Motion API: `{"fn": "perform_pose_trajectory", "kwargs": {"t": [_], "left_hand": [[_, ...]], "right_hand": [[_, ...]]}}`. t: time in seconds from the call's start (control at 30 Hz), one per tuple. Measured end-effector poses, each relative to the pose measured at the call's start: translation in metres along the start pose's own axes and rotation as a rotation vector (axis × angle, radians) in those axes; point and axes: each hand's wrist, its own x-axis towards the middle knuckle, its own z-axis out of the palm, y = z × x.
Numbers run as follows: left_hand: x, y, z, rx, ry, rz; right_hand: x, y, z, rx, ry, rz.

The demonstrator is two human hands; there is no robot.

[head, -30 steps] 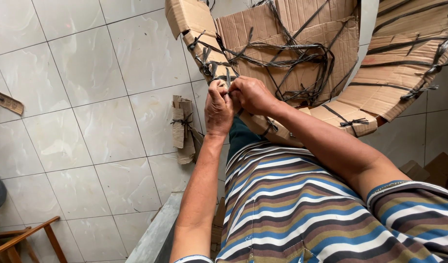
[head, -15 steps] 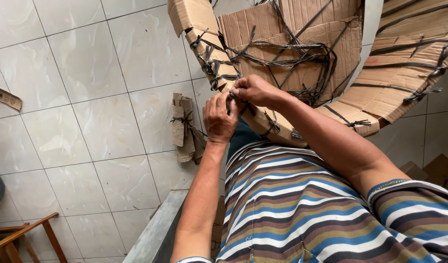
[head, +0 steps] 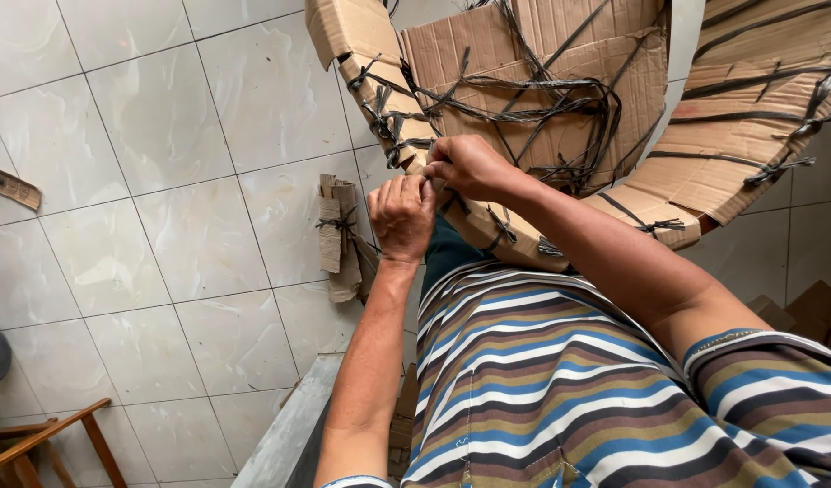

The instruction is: Tying black plastic strips around a cardboard-covered furniture frame to secure the padding.

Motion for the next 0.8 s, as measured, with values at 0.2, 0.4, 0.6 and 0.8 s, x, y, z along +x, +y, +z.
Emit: {"fn": "perform_pose_trajectory", "kwargs": {"t": [0.2,0.4,0.6,0.8], "left_hand": [[-0.005,-0.008,-0.005,-0.152,-0.128,-0.071],[-0.018,-0.021,0.004,-0.346,-0.181,-0.182],[-0.022,-0.023,0.003,-0.395,-0.206,-0.214],[-0.041,-0.032,-0.023,-0.645,-0.223,-0.574]], "right_hand": [[-0.009,-0.003,-0.010,-0.021,0.055,0.053],[-0.002,0.012,-0.002,-0.013,0.106,0.047],[-0.007,0.008,0.000,-0.007,0.166,0.079],[-0.024,0.043,-0.033,0.106,0.293,0.098]]}}
